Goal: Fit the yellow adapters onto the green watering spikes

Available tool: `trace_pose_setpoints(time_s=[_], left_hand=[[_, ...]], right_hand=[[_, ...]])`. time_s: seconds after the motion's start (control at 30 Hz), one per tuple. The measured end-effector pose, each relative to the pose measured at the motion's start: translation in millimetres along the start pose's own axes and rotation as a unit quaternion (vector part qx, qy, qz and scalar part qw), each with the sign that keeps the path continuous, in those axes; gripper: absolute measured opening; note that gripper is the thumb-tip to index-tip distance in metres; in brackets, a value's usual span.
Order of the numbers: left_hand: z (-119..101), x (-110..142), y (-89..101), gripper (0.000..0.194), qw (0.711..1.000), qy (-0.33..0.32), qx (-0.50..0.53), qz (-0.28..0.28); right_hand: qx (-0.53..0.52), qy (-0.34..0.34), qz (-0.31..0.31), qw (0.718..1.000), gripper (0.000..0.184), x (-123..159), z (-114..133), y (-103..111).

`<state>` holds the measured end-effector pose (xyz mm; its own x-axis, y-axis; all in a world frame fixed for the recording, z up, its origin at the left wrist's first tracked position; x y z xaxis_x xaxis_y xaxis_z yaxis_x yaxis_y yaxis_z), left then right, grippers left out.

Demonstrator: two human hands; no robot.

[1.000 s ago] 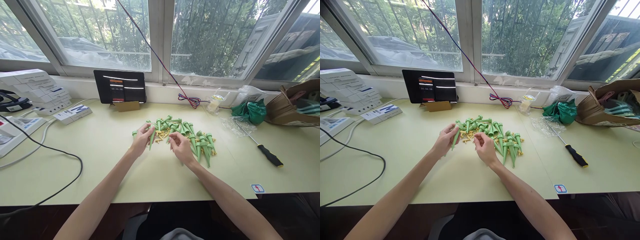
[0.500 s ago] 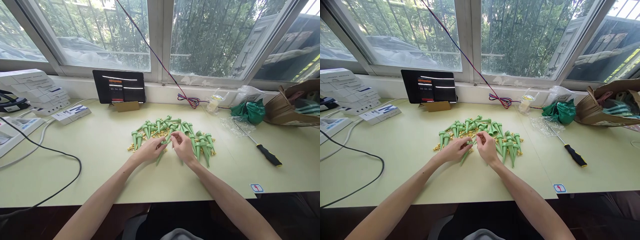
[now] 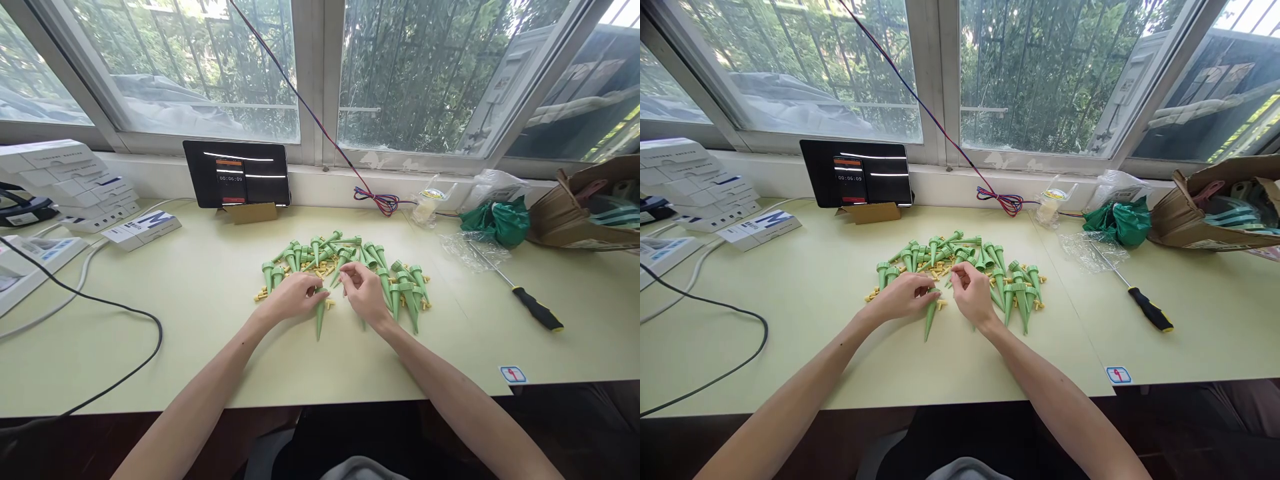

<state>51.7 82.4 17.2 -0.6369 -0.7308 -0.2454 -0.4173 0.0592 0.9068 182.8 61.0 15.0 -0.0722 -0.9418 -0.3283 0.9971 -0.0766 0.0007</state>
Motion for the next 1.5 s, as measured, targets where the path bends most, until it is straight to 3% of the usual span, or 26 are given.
trace_pose_setpoints(time_s=[0.2,0.4,0.53,0.9,1.5], left_hand=[[6.2,-0.2,2.5,0.033,1.0,0.014,-0.018,0.007],[40.2,5.3,39.7,0.02,0.984,0.114,-0.072,-0.116],[61.4,10.9,49.1,0.015,0.967,0.174,-0.156,-0.098],[78.6,14.7,33.7,0.015,0.963,0.205,-0.177,-0.012],[81.2,13.3,25.7,0.016,0.963,0.207,-0.172,-0.026]], right_hand=[[-0.001,0.008,0.009,1.0,0.016,-0.5,-1.2,-1.4],[-0.001,0.005,0.014,1.0,0.016,0.3,-4.4,-2.8],[0.0,0.004,0.019,1.0,0.017,0.1,-5.3,-3.7],[-0.004,-0.002,0.02,1.0,0.017,-0.7,-7.7,-4.1],[0.015,0.001,-0.004,1.0,0.02,-6.9,-4.7,7.7]])
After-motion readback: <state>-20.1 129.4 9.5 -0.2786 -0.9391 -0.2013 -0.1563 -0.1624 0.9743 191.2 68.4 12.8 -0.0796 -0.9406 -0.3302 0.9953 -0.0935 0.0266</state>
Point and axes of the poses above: each hand's wrist, its own x-axis away from the middle knuckle, its own y-axis out of the back of the hand, z = x × y, the point moved 10 cm from there along -x, towards the middle knuckle, and after that the axes turned 11 degrees about -x, right-handed, at the moved point
